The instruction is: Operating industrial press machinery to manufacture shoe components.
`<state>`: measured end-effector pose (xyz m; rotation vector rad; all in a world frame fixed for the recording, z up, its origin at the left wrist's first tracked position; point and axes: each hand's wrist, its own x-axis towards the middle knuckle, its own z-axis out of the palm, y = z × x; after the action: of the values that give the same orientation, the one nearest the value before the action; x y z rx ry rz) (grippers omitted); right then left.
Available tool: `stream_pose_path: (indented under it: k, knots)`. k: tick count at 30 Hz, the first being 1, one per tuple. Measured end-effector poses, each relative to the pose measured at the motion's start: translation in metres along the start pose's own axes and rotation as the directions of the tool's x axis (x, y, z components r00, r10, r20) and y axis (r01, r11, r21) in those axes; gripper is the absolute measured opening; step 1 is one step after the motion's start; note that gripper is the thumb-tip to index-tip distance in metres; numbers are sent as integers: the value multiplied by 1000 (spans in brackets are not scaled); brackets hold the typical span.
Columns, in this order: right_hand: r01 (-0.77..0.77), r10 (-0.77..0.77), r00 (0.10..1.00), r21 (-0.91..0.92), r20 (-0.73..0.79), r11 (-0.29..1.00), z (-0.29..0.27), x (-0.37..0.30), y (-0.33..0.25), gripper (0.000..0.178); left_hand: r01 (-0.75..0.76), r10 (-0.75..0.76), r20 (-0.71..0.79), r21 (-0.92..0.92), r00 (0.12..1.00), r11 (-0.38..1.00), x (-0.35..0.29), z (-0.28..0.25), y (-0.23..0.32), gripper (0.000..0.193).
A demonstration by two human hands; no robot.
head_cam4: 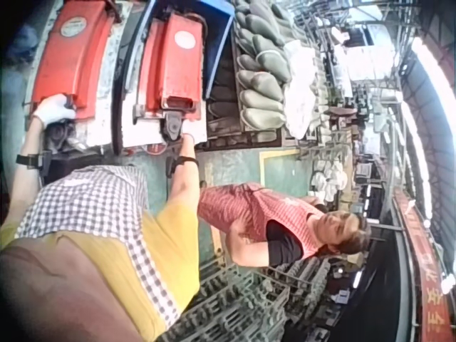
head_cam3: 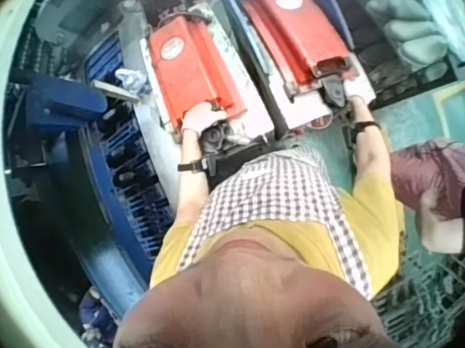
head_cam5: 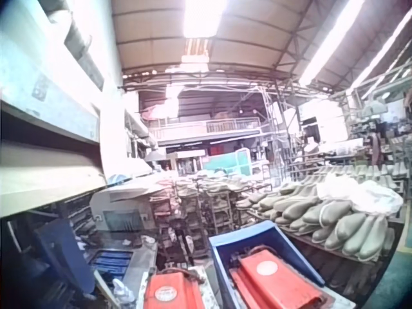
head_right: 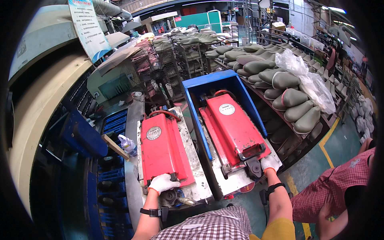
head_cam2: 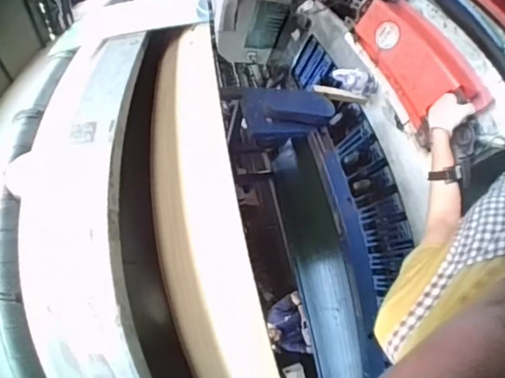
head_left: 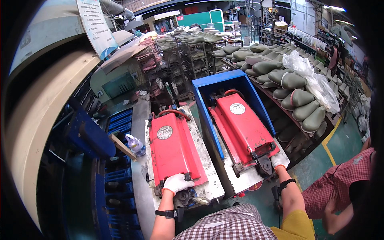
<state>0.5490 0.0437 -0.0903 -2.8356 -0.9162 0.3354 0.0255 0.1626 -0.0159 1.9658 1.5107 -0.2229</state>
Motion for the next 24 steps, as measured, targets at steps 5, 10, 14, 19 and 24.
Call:
stream_pose_path:
  k: [5,10,14,19,24]
  knots:
    - [-12,12,1000,6,9,1000,-16,-14,-10,48,7,-7,16,2,1000,1000,2,0,-2,64]
    - [12,-12,1000,-7,2,1000,-10,-10,-7,49,-1,1,5,-32,1000,999,2,1,-1,63]
    - [-13,13,1000,29,20,999,-8,-8,-8,49,16,-17,8,7,1000,1000,-4,-5,7,60]
    - [-4,4,1000,-9,-11,1000,-1,-3,-1,49,17,-17,15,9,1000,1000,-5,-7,10,59]
    - [31,-32,999,-8,-39,999,-3,-7,-4,48,9,-9,-3,0,1000,1000,1,1,-1,58]
